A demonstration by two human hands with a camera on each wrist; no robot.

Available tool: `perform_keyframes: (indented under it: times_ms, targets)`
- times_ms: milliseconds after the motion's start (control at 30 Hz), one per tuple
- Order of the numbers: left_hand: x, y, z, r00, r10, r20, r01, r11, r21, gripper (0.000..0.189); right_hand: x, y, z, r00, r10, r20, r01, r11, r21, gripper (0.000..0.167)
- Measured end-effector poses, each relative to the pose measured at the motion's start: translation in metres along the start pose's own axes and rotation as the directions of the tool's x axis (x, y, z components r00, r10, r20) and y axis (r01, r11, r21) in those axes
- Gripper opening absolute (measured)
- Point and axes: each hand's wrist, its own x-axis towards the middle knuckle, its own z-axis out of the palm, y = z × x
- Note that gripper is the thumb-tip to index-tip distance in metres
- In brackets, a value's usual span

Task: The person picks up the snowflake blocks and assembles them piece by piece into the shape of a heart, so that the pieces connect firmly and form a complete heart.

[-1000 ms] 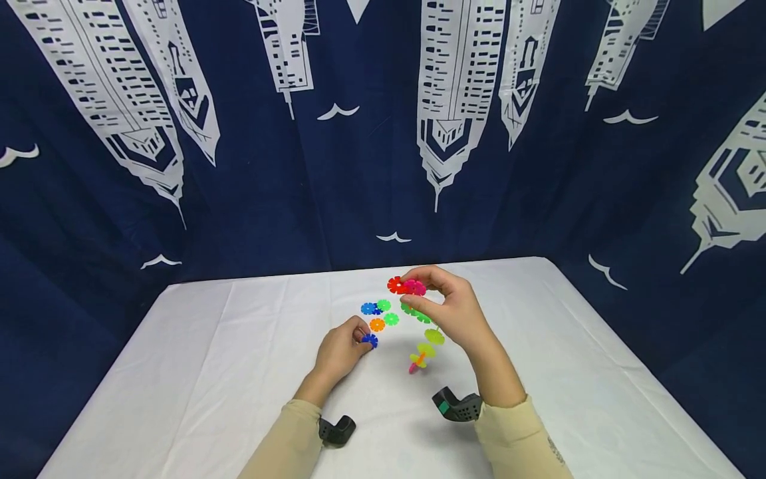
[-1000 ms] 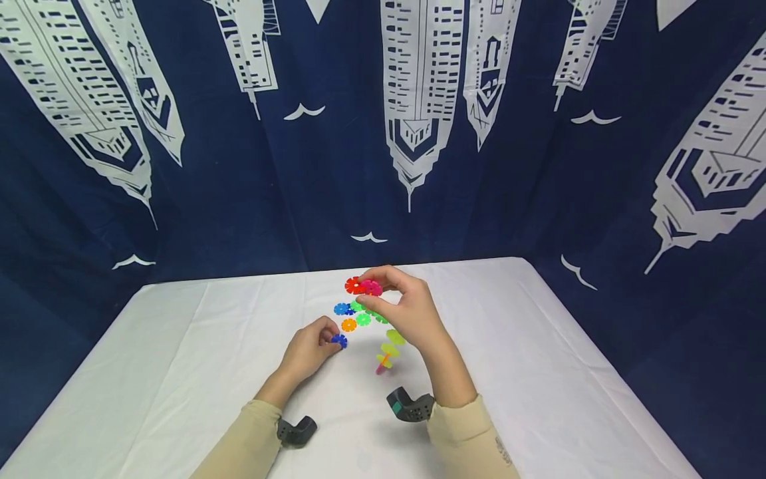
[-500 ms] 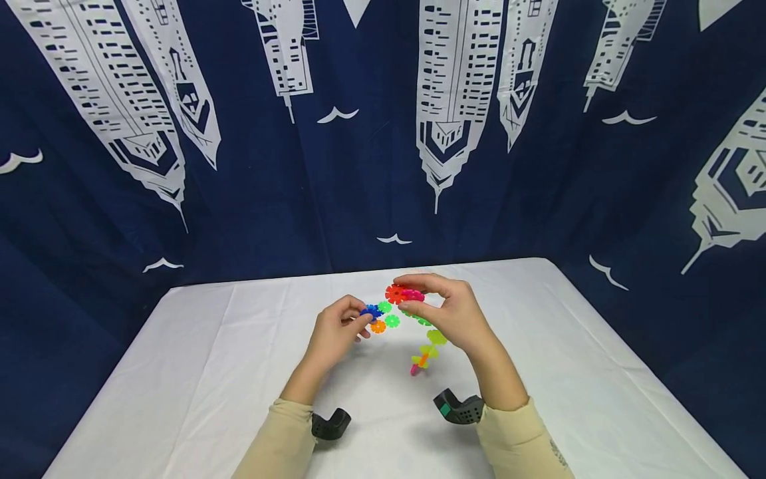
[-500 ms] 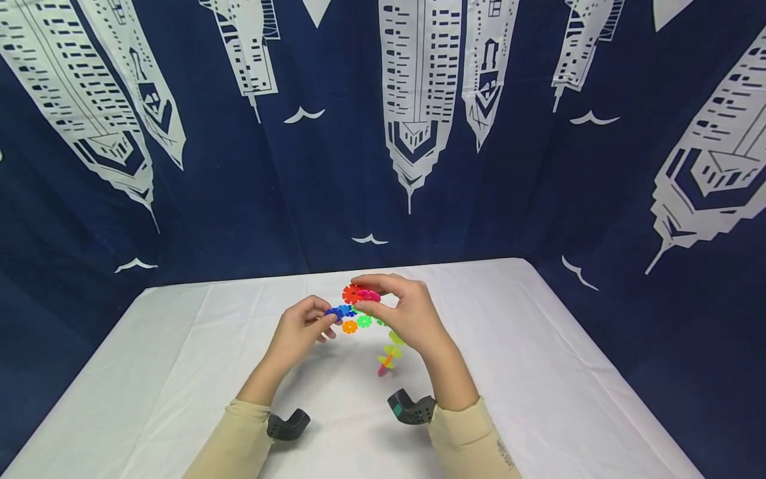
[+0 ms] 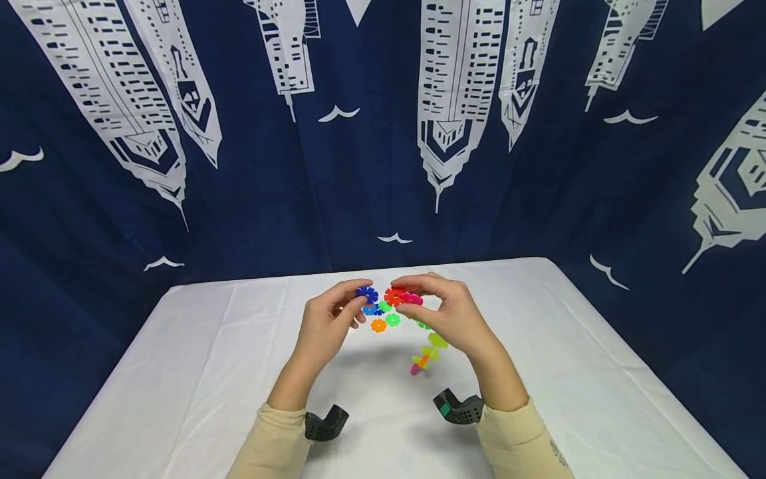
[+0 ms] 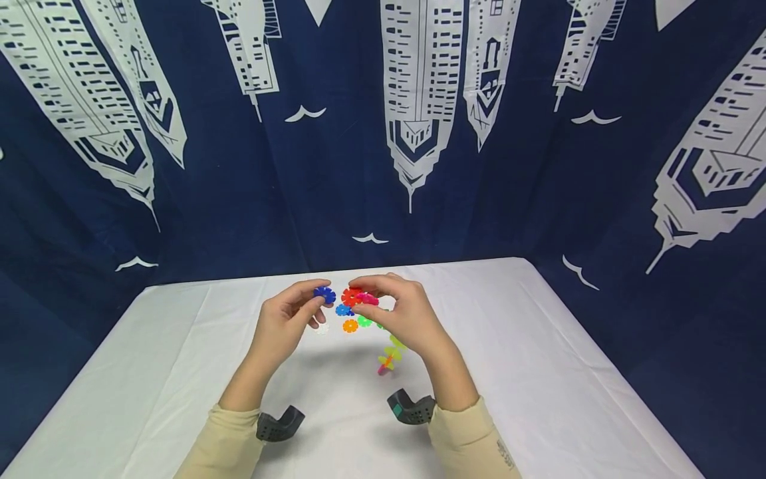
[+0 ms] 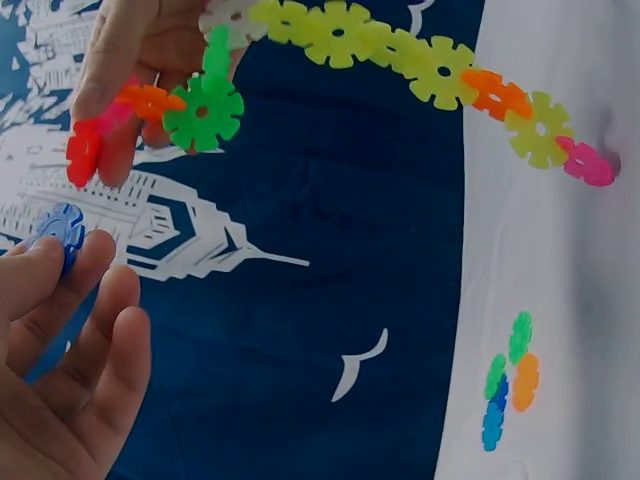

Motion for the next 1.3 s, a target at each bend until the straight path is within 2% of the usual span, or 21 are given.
perform_keyframes:
  times_ms: [167,267,400,567,900,1067,1300]
  targets:
    - [-0.001,0.007,0.0,0.989,0.14,-0.044,-0.135,0.985,0.104,0.023,0.0,-0.002,-0.002,0.999,-0.025,0.021,0.025,1.0,-0.002,0.034]
    - [-0.002,0.01,0.0,0.983,0.179,-0.046,-0.172,0.977,0.129,0.022,0.0,-0.002,-0.002,0.999,-0.034,0.041,0.033,0.999,0.012,0.034]
    - [-0.003,0.015,0.0,0.98,0.196,-0.042,-0.189,0.972,0.139,0.021,-0.001,0.0,-0.002,0.998,-0.037,0.057,0.035,0.999,0.025,0.034]
    - [-0.004,0.018,0.0,0.976,0.211,-0.061,-0.204,0.974,0.103,0.021,-0.001,-0.002,0.0,0.996,-0.068,0.055,0.065,0.996,0.054,0.034]
    - [-0.006,0.025,0.004,0.943,0.317,-0.106,-0.315,0.948,0.039,0.018,0.0,-0.005,0.005,0.991,-0.133,0.002,0.133,0.988,0.077,0.032]
    - [-0.006,0.026,0.006,0.941,0.322,-0.108,-0.322,0.947,0.019,0.016,0.0,-0.005,0.004,0.988,-0.156,0.016,0.153,0.984,0.095,0.032]
    - [-0.006,0.025,0.009,0.945,0.304,-0.117,-0.313,0.948,-0.061,0.016,0.001,-0.007,0.007,0.984,-0.177,-0.003,0.176,0.975,0.136,0.032]
